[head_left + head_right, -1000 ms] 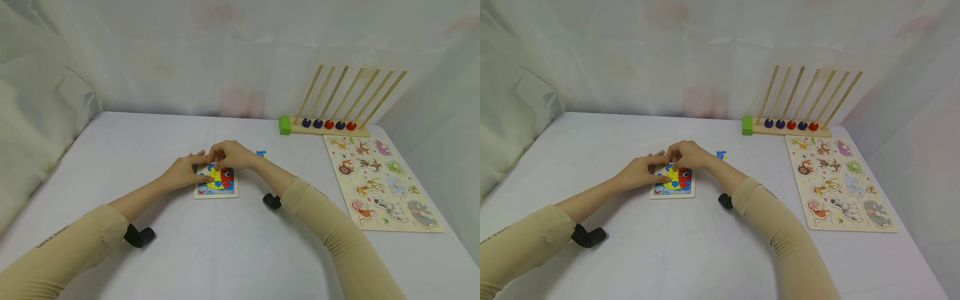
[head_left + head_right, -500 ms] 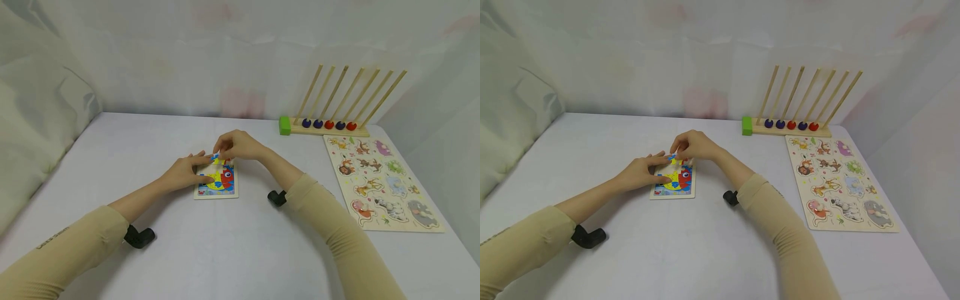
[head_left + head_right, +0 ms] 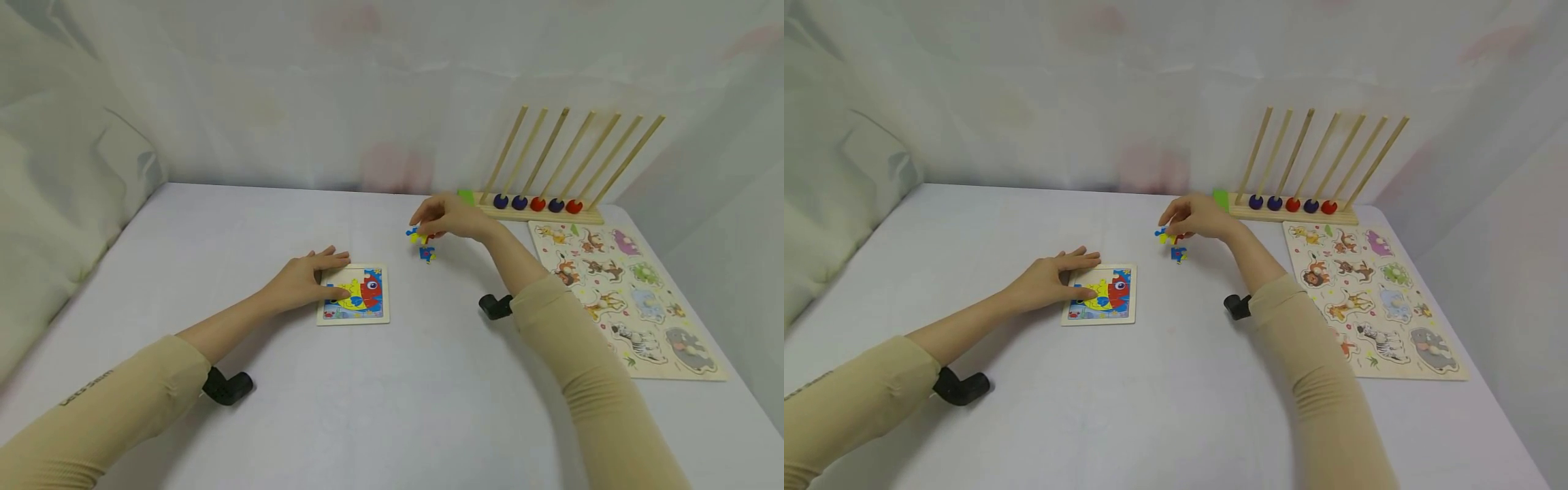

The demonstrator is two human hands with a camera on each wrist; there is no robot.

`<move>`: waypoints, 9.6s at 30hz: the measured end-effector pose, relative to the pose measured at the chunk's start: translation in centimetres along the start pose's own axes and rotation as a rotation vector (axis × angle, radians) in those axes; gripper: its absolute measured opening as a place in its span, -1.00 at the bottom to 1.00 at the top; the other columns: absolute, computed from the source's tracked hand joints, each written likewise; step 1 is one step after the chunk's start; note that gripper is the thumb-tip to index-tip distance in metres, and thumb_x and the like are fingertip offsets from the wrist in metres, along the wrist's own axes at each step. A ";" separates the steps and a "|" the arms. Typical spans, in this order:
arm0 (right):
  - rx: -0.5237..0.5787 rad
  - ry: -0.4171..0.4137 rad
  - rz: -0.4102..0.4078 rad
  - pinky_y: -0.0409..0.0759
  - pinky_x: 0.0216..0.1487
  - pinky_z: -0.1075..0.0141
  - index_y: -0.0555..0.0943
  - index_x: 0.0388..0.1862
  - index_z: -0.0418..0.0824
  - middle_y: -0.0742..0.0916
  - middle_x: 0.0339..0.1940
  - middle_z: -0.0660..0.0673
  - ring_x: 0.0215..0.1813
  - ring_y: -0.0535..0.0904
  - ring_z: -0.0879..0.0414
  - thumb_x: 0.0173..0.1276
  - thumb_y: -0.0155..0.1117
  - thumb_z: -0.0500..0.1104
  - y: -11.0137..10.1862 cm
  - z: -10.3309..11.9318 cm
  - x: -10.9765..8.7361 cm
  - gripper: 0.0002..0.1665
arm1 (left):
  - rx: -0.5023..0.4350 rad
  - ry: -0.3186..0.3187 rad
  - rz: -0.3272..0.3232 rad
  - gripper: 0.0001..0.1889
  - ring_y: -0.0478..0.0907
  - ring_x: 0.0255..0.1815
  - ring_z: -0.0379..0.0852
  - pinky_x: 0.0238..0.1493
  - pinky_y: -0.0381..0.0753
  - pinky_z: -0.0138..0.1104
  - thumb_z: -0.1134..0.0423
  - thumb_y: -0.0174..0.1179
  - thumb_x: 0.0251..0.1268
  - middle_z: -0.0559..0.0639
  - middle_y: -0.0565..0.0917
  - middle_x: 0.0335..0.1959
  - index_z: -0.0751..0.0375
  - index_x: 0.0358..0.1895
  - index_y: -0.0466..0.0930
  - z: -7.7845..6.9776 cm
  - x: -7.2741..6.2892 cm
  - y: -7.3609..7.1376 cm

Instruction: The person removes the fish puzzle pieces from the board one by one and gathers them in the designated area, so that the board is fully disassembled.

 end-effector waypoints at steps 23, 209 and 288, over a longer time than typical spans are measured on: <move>-0.111 0.159 0.088 0.67 -0.09 0.34 0.71 0.02 -0.22 0.74 -0.21 -0.06 -0.21 0.61 0.16 0.36 0.32 -0.21 -2.7 -5.6 -1.8 -0.73 | -0.010 -0.005 0.001 -0.25 0.06 0.65 -0.01 0.66 -0.11 0.07 -0.10 0.39 0.13 -0.14 0.42 0.47 -0.01 0.41 0.42 0.2 0.0 0.1; -0.082 0.102 -0.006 0.71 -0.05 0.29 0.67 0.04 -0.25 0.64 -0.14 -0.11 -0.13 0.60 0.08 0.34 0.29 -0.29 -4.9 -3.7 -2.4 -0.71 | -0.008 -0.011 -0.024 -0.23 0.05 0.65 0.00 0.58 0.14 0.11 -0.14 0.41 0.10 -0.11 0.41 0.48 0.03 0.40 0.43 -2.3 0.8 1.6; -0.296 0.249 0.012 0.58 -0.29 0.38 0.67 -0.11 -0.28 0.71 -0.36 -0.08 -0.37 0.54 0.14 0.31 0.33 -0.17 -5.5 -6.8 -3.4 -0.76 | 0.012 0.005 0.013 -0.19 0.04 0.66 -0.01 0.60 0.13 0.08 -0.20 0.36 0.14 -0.10 0.33 0.53 -0.01 0.45 0.36 -2.6 0.4 1.2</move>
Point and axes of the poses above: each hand's wrist, its own x-axis towards the middle knuckle, its own y-axis out of the palm, z = x × y, the point moved 8 cm from there along x, towards the middle knuckle
